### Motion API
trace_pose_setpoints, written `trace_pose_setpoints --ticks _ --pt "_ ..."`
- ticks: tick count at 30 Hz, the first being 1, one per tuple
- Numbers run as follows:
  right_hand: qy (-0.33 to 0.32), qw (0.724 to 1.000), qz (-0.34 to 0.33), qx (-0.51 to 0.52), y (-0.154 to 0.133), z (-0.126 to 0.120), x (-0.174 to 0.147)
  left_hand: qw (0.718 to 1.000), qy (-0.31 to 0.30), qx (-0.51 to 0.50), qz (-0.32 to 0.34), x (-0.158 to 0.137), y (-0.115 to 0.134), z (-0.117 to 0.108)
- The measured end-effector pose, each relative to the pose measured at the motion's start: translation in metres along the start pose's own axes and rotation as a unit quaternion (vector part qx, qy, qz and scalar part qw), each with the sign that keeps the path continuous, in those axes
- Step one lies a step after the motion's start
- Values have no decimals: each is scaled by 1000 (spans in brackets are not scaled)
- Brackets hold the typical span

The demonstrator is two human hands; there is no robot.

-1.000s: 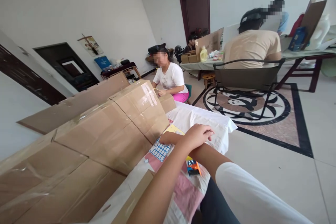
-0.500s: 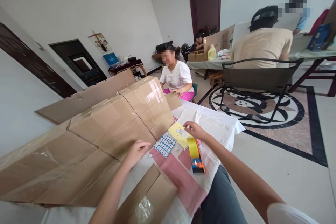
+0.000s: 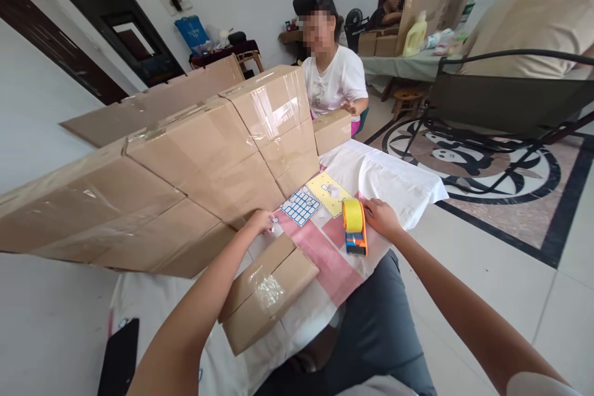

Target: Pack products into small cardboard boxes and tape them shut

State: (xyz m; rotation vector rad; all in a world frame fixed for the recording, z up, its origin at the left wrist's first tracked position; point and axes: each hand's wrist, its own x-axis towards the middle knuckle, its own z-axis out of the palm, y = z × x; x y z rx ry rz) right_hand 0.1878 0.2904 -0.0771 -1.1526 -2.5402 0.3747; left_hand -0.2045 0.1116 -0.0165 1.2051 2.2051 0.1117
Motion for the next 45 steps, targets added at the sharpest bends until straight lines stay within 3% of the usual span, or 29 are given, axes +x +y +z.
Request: trace_pose_setpoints --ticks 9,16,21,28,35,41,45 --pt "12 1000 -7 -26 4 6 1 987 5 152 61 11 5 -10" --pt "17 999 -6 -31 3 4 0 982 20 155 106 14 13 -9" --pt "13 999 -6 -31 1 2 0 981 21 125 149 23 38 -5" --pt "10 999 -1 -36 -1 0 -1 968 45 183 163 36 83 -4" --pt "0 999 10 -38 0 -1 -1 939 -43 202 276 41 129 18" --pt "-10 999 12 -32 0 -2 0 941 -78 194 267 50 136 35" --pt "-10 1000 16 -21 1 -1 0 951 -78 140 264 56 137 35"
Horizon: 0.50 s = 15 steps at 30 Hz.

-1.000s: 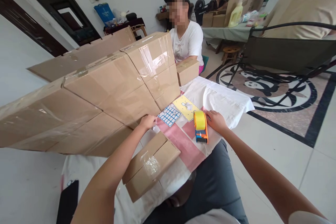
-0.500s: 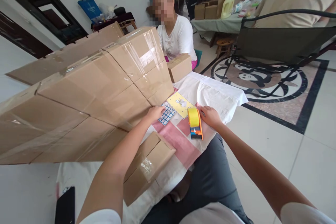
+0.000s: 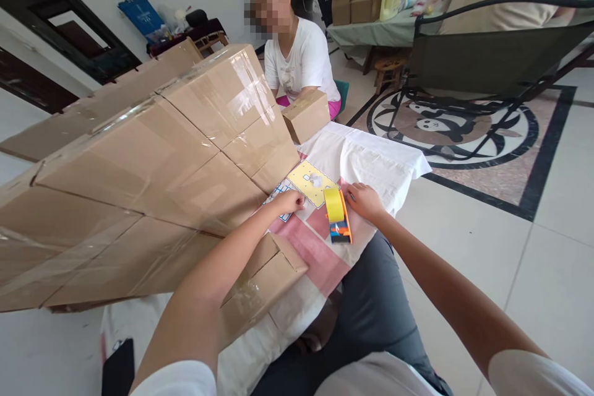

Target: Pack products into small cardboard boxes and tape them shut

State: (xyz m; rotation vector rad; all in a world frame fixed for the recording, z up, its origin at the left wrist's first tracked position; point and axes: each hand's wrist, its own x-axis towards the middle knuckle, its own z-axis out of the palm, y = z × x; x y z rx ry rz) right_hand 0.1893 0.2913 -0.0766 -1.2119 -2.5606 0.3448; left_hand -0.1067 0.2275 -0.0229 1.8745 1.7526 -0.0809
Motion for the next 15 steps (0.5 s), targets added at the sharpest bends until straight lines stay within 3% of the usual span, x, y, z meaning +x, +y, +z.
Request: trace_pose_setpoints --ticks 6,11,15 --pt "15 999 1 39 0 2 0 984 90 -151 1 -22 7 -28" --pt "57 992 4 115 2 -9 -5 951 173 -258 -3 -85 31 -54" --pt "157 970 48 180 -16 -36 -26 923 209 -323 -2 -139 62 -56"
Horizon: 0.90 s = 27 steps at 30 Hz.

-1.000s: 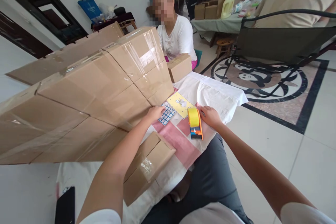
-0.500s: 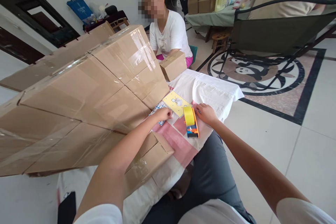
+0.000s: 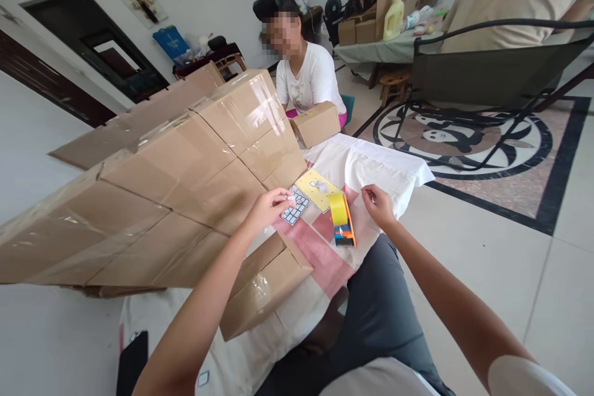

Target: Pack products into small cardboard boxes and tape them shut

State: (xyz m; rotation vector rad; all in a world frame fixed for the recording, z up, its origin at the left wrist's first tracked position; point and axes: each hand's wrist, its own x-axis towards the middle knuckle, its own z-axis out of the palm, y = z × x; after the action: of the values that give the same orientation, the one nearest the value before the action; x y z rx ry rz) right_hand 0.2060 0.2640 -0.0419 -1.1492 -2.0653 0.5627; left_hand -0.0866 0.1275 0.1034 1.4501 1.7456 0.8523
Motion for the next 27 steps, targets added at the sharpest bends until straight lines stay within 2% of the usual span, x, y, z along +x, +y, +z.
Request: trace_pose_setpoints --ticks 3,5,7,9,11,14,16,18,20,23,27 --pt "81 984 -28 157 -50 -16 -28 999 8 -49 -5 -37 19 14" --pt "38 959 -99 264 -93 -21 -50 997 3 -76 -7 -60 29 28" --pt "-21 933 -158 321 -132 -23 -69 995 -10 -103 -7 -79 36 44" --pt "-32 917 -161 362 -162 -21 -83 991 -10 -136 -7 -95 41 58" --pt "-10 910 -129 394 -179 -19 -92 987 16 -161 -6 -108 43 68" --pt "24 903 -95 419 -185 -14 -103 988 59 -140 -14 -122 43 75" --pt "48 906 -77 414 -180 -7 -108 992 96 -78 -22 -131 39 73" --pt "57 921 -46 382 -170 3 -110 988 155 13 -25 -141 30 63" --pt "20 946 -16 322 -156 18 -108 965 241 94 -33 -154 14 47" --pt "-94 974 -10 206 -140 43 -100 917 363 151 -71 -178 -19 20" --pt "-183 977 -58 93 -137 66 -91 860 428 242 -138 -212 -64 3"
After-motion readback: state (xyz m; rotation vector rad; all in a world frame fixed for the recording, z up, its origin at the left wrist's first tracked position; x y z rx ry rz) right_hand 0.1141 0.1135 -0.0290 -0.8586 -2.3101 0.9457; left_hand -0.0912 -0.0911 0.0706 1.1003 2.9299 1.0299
